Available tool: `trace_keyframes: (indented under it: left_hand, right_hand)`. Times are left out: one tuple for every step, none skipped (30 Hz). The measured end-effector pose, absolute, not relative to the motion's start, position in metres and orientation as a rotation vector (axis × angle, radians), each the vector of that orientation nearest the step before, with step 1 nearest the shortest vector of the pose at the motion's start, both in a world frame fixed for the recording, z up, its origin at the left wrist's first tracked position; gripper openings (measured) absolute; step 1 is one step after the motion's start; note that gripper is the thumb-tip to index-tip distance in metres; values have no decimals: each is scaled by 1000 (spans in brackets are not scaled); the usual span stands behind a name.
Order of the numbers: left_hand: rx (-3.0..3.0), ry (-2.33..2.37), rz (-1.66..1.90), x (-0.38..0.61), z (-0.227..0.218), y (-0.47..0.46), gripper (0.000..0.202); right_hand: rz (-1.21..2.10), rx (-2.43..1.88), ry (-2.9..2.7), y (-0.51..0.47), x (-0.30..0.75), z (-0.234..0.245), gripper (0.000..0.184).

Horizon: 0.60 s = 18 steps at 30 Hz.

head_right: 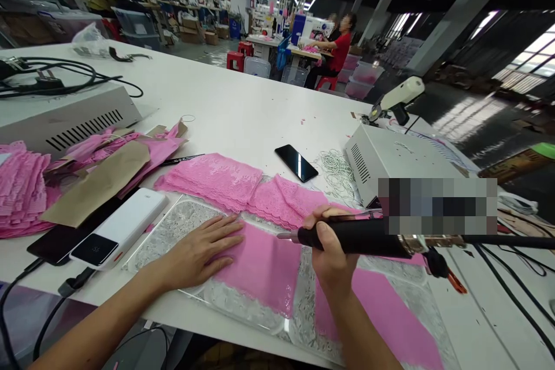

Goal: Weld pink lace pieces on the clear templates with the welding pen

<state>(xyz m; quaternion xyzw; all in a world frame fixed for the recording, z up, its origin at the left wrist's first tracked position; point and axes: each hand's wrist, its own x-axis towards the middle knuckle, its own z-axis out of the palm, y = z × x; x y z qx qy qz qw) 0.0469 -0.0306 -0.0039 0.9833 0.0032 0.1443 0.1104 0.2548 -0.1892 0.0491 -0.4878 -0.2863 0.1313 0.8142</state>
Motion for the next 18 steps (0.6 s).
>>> trace_keyframes:
  left_hand:
    - [2889, 13, 419, 47, -4, -31, 41]
    - [2890, 16, 413, 47, -3, -31, 41]
    - [2892, 18, 408, 47, -3, -31, 41]
    - [2893, 16, 407, 47, -3, -31, 41]
    - [2892, 12, 408, 47, -3, -31, 41]
    - [2886, 9, 414, 47, -3, -31, 42]
    - [2877, 7, 423, 47, -3, -31, 42]
    - [2867, 7, 434, 47, -3, -30, 42]
    - [2859, 8, 443, 47, -4, -30, 42]
    - [2853, 10, 450, 47, -5, -30, 43]
    - [2850, 13, 454, 46, -5, -30, 43]
    - [2850, 15, 456, 46, -6, -30, 44]
    - [2850, 14, 456, 46, -6, -30, 44]
    - [2850, 15, 455, 46, -6, -29, 44]
    - [2851, 15, 453, 46, -6, -29, 44]
    - [2854, 13, 450, 46, -6, -29, 44]
    - [2859, 10, 444, 46, -6, -29, 44]
    - [2865, 7, 438, 46, -5, -29, 44]
  right_hand:
    - [270, -1052, -606, -193, 257, 49, 10]
    - [262, -1060, -602, -195, 259, 49, 10]
    - [255, -1064, -602, -198, 260, 48, 9]
    - [251, -1064, -601, -199, 261, 47, 10]
    - [249, -1063, -600, -200, 262, 46, 10]
    - [250, -1062, -599, -200, 262, 45, 10]
    - [252, -1061, -594, -200, 262, 45, 10]
    - [255, -1062, -587, -200, 262, 44, 11]
    - [259, -1062, -580, -199, 261, 44, 11]
    - [262, -1062, -573, -199, 261, 44, 11]
    - [266, -1061, -566, -198, 260, 43, 11]
    - [270, -1059, -560, -198, 260, 43, 12]
    - [273, -1057, -556, -197, 260, 43, 12]
    - [278, -1057, -553, -197, 260, 43, 12]
    - [282, -1057, -553, -196, 260, 43, 12]
    - [285, -1058, -557, -196, 260, 43, 12]
    - [287, -1059, -562, -196, 259, 43, 12]
    - [287, -1059, -569, -196, 259, 43, 11]
